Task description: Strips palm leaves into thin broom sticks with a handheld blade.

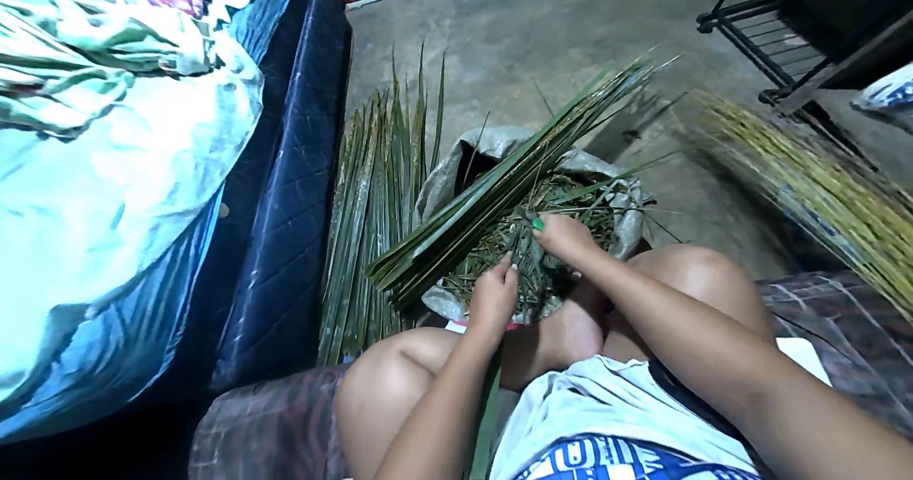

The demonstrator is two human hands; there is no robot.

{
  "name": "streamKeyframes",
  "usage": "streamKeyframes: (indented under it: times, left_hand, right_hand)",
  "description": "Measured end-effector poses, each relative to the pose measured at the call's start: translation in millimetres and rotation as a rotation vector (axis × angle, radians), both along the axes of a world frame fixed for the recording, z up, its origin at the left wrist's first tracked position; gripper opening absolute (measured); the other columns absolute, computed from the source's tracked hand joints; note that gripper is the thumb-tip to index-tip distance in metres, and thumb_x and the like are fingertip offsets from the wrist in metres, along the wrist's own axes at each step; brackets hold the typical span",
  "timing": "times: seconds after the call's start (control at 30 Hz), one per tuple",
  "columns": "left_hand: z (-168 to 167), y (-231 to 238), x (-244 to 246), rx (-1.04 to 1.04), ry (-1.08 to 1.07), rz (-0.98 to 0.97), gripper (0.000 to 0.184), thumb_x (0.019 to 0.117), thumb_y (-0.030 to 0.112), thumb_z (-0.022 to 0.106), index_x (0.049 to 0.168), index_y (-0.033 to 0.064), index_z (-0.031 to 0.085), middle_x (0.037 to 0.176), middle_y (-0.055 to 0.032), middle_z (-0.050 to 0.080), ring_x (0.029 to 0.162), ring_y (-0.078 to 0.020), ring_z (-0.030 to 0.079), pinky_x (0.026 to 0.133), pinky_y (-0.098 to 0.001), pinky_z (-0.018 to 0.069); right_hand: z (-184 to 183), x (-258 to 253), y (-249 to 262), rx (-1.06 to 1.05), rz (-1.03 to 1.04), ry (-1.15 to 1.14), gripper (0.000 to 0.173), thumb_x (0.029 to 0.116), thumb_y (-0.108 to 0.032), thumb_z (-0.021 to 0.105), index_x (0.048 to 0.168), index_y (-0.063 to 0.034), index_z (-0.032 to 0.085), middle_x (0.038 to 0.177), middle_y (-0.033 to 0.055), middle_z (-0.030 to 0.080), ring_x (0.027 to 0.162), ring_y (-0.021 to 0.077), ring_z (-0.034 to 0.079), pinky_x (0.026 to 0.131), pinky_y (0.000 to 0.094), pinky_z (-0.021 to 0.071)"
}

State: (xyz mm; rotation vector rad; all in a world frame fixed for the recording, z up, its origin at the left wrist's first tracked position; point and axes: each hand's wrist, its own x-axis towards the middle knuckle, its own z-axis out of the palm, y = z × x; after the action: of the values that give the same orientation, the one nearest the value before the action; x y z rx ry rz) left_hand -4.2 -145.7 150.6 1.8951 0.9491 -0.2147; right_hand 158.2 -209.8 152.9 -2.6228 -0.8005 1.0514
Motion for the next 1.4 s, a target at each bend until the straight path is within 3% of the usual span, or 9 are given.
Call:
streamKeyframes:
  times: [0.2,0.33,0.4,0.6,0.77,0.9,0.97,1.23,1.4]
  left_hand:
    - [-3.9,11.8,0.1,0.017,0.013,0.035,0.044,0.1102,0.02,0.035,0.147,0.0051,0.054,0.109,-0.0192,0.07,0.094,-0.0283,0.068,0.089,-0.0471,0.0533]
    - [0.4,5.7,0.0,0.036,0.051,0.0,0.041,0.1117,0.023,0.035,0.136,0.0017,0.06,0.106,-0.0192,0.069,0.094,-0.0292,0.067,0.089,-0.0483,0.0526]
    - [3.1,2.9,0.2,0.001,0.048,-0.014,0.046,0.113,0.026,0.035,0.15,0.004,0.051,0.119,-0.0214,0.069,0.1,-0.0301,0.069,0.094,-0.0478,0.053]
    - [1.1,2.5,-2.0,-0.006,0.039,-0.016,0.047,0.113,0.027,0.035,0.155,0.0091,0.045,0.119,-0.0207,0.069,0.095,-0.0288,0.07,0.091,-0.0464,0.0545]
    - [5.8,7.2,3.1,0.086,0.122,-0.025,0.04,0.1113,0.025,0.04,0.133,0.0014,0.063,0.11,-0.0199,0.07,0.102,-0.0308,0.068,0.094,-0.0495,0.052]
    - [5.5,1.7,-1.5,0.099,0.132,-0.088,0.047,0.1115,0.026,0.036,0.155,0.0117,0.047,0.118,-0.0202,0.07,0.105,-0.0328,0.069,0.096,-0.0522,0.0514]
    - [5.3,-2.4,-2.9,0.126,0.128,-0.109,0.048,0.1126,0.029,0.033,0.158,0.0147,0.043,0.12,-0.0201,0.07,0.106,-0.0338,0.069,0.097,-0.0534,0.0511]
    - [5.6,8.1,0.3,0.142,0.116,-0.028,0.047,0.1099,0.023,0.034,0.151,0.0106,0.052,0.115,-0.0195,0.07,0.104,-0.0322,0.068,0.095,-0.0526,0.0511]
    - [10.3,1.7,2.6,0.158,0.147,-0.076,0.047,0.1126,0.028,0.034,0.152,0.0077,0.05,0.126,-0.0211,0.068,0.118,-0.0352,0.066,0.103,-0.0551,0.0482]
  right_hand:
    - [5.4,-39.1,-12.1,0.076,0.21,0.393,0.031,0.1099,-0.026,0.047,0.107,0.001,0.062,0.092,0.0151,0.057,0.08,0.0253,0.055,0.074,0.0464,0.0451]
    - [4.4,-43.3,-8.7,0.019,0.237,0.171,0.034,0.1071,-0.028,0.051,0.119,-0.0002,0.065,0.114,0.0233,0.067,0.109,0.0386,0.066,0.091,0.06,0.05]
    - [2.7,-30.9,-3.3,-0.021,0.181,0.044,0.038,0.1067,-0.029,0.052,0.129,-0.0008,0.063,0.126,0.0249,0.066,0.122,0.0421,0.063,0.098,0.0632,0.0484]
    - [2.5,-8.3,0.5,0.005,0.072,0.066,0.036,0.1069,-0.03,0.051,0.123,-0.0009,0.065,0.119,0.0242,0.067,0.114,0.0403,0.065,0.094,0.0617,0.0497]
    - [7.1,-44.1,-8.7,0.039,0.222,0.358,0.032,0.1103,-0.026,0.046,0.109,0.0011,0.062,0.094,0.0163,0.058,0.084,0.0273,0.057,0.077,0.048,0.0456]
    - [4.2,-28.2,-5.8,-0.034,0.14,0.147,0.037,0.1081,-0.03,0.048,0.121,0.0001,0.065,0.12,0.0243,0.067,0.115,0.0401,0.065,0.095,0.0619,0.0493]
    - [-1.3,-9.4,-2.1,-0.03,0.046,0.105,0.038,0.1081,-0.031,0.048,0.122,-0.0001,0.065,0.122,0.0244,0.066,0.117,0.0402,0.064,0.096,0.0628,0.0482]
    - [8.8,-39.6,-8.4,0.024,0.188,0.457,0.031,0.1104,-0.028,0.046,0.106,-0.0013,0.062,0.085,0.0098,0.052,0.071,0.0197,0.049,0.067,0.0402,0.0423]
    - [5.2,-34.0,-4.2,-0.041,0.194,0.173,0.035,0.1071,-0.03,0.05,0.12,-0.0013,0.065,0.118,0.0228,0.067,0.113,0.0389,0.065,0.093,0.061,0.0493]
